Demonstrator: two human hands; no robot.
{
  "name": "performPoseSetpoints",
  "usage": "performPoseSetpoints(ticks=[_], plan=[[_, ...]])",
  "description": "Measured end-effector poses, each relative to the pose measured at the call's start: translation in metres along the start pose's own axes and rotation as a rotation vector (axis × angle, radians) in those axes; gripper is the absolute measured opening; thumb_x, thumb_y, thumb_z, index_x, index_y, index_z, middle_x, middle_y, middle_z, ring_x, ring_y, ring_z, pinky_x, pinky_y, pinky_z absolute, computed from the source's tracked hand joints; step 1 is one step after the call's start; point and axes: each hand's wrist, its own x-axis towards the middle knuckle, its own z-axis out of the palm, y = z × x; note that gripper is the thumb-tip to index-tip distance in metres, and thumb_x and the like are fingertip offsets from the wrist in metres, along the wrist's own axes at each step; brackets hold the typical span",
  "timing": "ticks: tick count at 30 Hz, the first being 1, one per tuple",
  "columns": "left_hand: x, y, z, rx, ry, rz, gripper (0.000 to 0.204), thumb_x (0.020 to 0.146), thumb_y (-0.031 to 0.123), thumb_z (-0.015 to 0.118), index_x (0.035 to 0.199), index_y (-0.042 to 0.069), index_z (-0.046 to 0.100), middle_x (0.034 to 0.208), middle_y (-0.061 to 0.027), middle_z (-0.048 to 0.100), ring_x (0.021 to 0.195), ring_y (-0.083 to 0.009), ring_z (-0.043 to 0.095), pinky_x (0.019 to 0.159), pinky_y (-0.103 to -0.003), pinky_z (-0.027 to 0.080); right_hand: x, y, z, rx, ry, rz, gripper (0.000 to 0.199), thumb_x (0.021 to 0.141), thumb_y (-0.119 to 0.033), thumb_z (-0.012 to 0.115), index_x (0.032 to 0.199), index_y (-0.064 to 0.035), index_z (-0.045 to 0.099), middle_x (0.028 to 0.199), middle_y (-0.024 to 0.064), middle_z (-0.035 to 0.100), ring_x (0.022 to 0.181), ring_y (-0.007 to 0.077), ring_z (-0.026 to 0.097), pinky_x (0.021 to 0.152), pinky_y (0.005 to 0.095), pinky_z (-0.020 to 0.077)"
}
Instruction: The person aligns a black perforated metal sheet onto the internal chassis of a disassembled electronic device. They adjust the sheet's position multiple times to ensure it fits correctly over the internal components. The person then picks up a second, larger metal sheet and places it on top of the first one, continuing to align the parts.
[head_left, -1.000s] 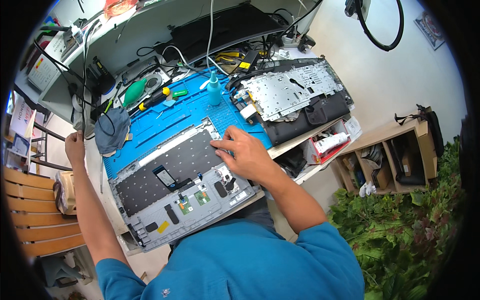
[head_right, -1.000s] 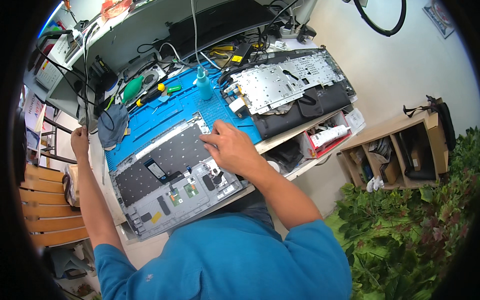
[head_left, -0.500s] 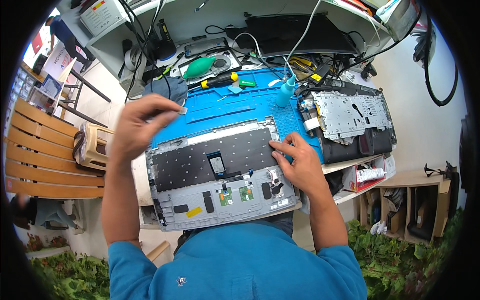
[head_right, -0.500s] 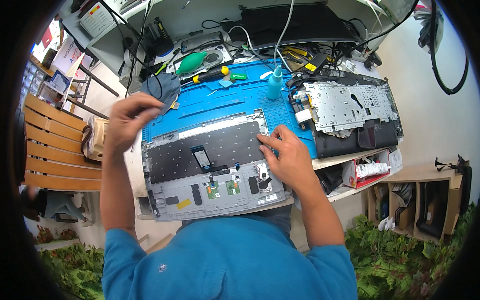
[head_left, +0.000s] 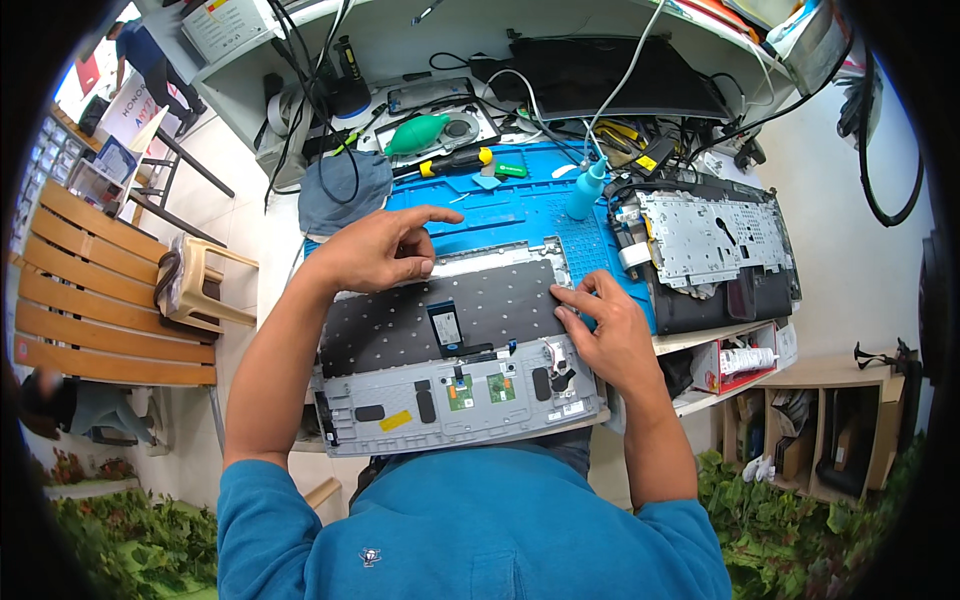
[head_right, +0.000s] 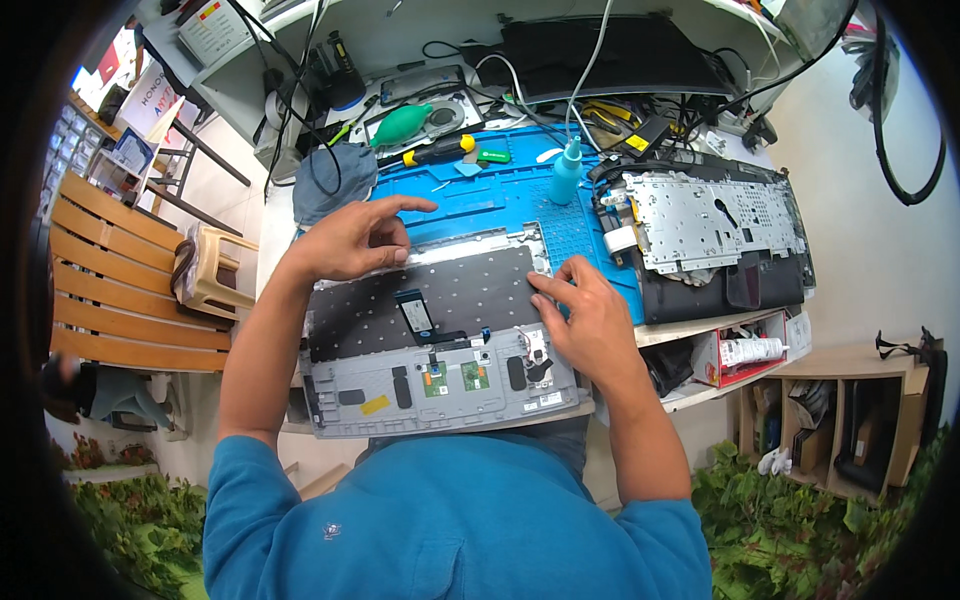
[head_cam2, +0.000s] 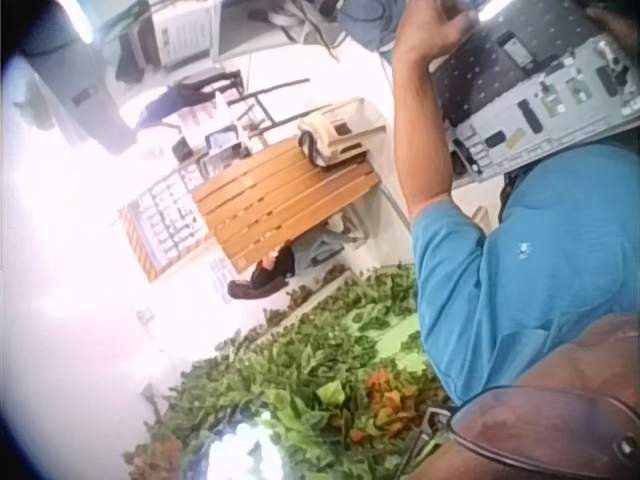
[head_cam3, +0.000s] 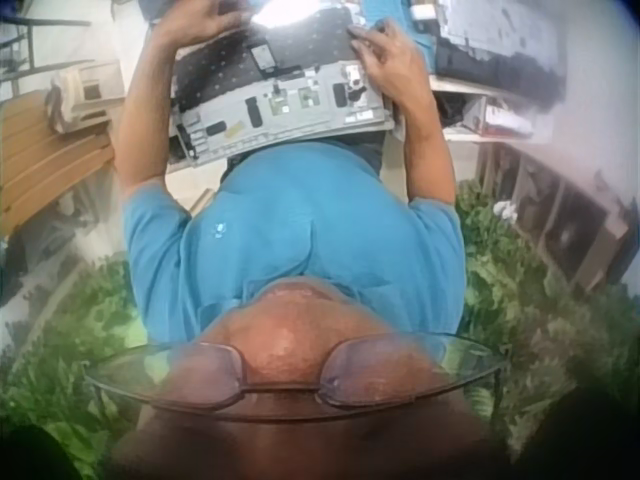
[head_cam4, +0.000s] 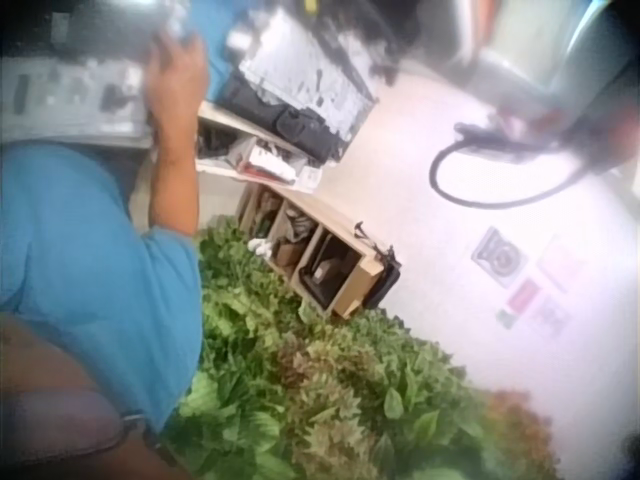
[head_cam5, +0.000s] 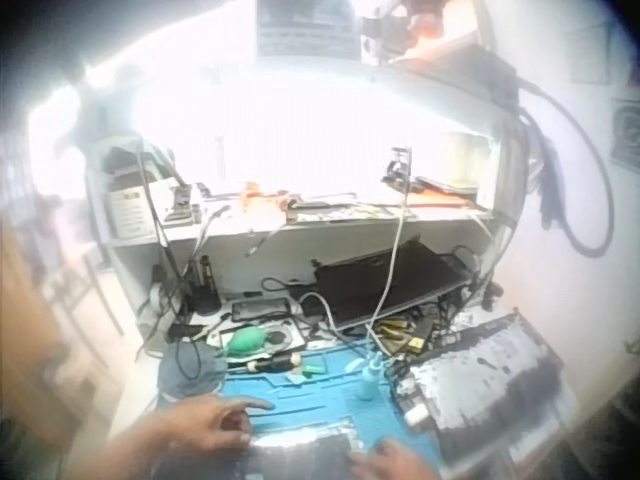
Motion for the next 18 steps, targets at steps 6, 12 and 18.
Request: performPoseSetpoints(ticks=[6,12,18], plan=[[0.002,0.003,0.004,0.017,0.017,0.003,0.077,0.092,0.002,0.07,0.166,0.012,0.052,0.094,-0.0088,0.077,0.088,-0.0236,0.073,0.091,-0.04,0.058,0.0,0.002,0.0,0.002,0.01,-0.018,0.03,0.097,-0.014,0.085,0.126,-0.0109,0.087,0.107,0.0127,0.07,0.089,0.0302,0.071,0.076,0.0411,0.0564],[0.006,0.004,0.011,0.143,0.019,0.026,0.079,0.093,0.001,0.071,0.167,0.018,0.05,0.1,-0.0104,0.08,0.094,-0.0313,0.077,0.091,-0.045,0.058,0.0,0.005,0.002,-0.003,0.021,-0.051,0.03,0.097,-0.013,0.085,0.127,-0.0105,0.087,0.107,0.0131,0.07,0.084,0.0287,0.07,0.072,0.0399,0.0558],[0.006,0.006,0.014,0.18,0.021,0.004,0.078,0.096,0.001,0.071,0.168,0.018,0.05,0.102,-0.0118,0.08,0.098,-0.0317,0.078,0.093,-0.045,0.059,0.0,0.004,0.001,-0.005,0.021,-0.05,0.03,0.097,-0.014,0.085,0.127,-0.011,0.087,0.108,0.0123,0.07,0.083,0.0268,0.069,0.066,0.0384,0.0545]])
